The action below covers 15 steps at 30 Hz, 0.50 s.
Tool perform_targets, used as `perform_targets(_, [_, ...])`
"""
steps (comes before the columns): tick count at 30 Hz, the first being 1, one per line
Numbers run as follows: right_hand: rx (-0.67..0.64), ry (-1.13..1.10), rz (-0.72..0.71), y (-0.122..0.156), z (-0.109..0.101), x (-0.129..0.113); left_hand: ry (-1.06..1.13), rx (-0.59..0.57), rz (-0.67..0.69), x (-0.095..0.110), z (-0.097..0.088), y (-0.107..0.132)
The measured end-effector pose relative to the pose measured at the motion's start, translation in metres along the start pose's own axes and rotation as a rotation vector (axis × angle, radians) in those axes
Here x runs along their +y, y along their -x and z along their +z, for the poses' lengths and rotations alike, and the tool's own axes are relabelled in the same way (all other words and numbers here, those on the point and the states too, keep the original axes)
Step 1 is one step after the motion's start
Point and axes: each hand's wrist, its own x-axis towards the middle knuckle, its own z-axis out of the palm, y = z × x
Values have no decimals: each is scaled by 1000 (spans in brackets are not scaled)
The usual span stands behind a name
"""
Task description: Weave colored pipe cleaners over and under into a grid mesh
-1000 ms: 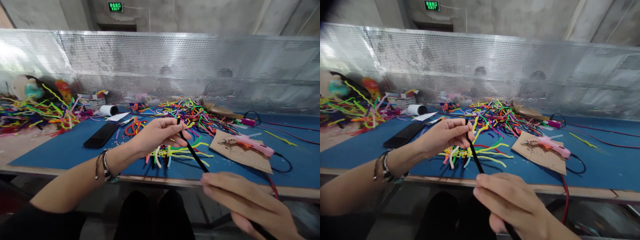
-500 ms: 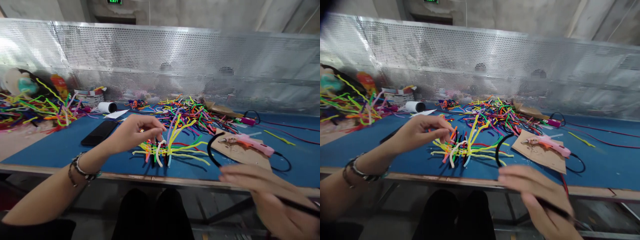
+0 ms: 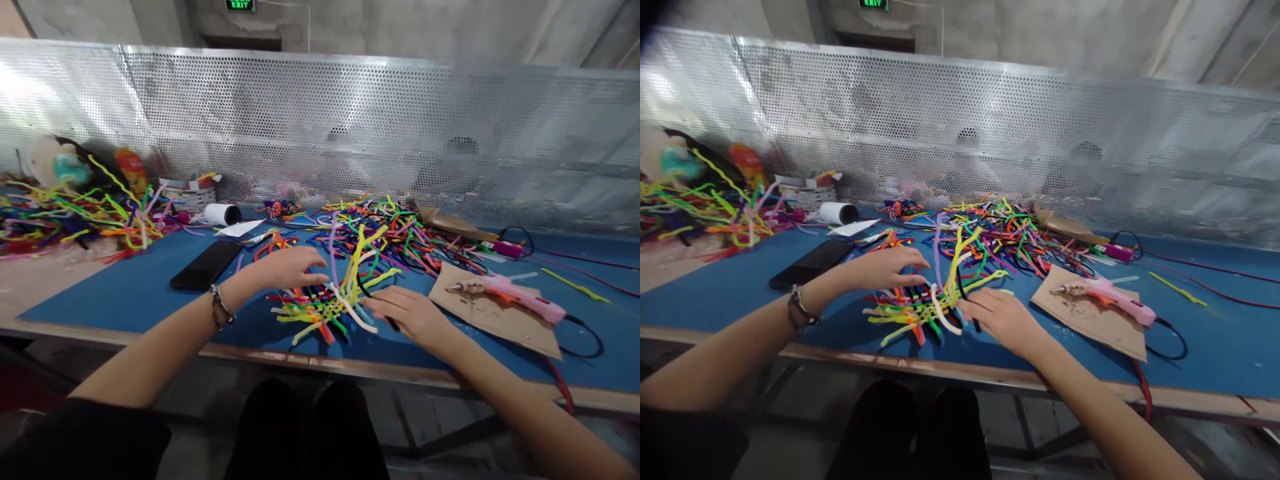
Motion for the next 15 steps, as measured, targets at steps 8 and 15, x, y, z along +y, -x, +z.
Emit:
perform_targets(8, [-29, -244, 318, 3, 8, 19, -30, -187, 52, 29, 22, 4])
perform_targets(15, [-115, -284, 442, -8, 14, 17, 151, -217, 47, 15, 22, -1])
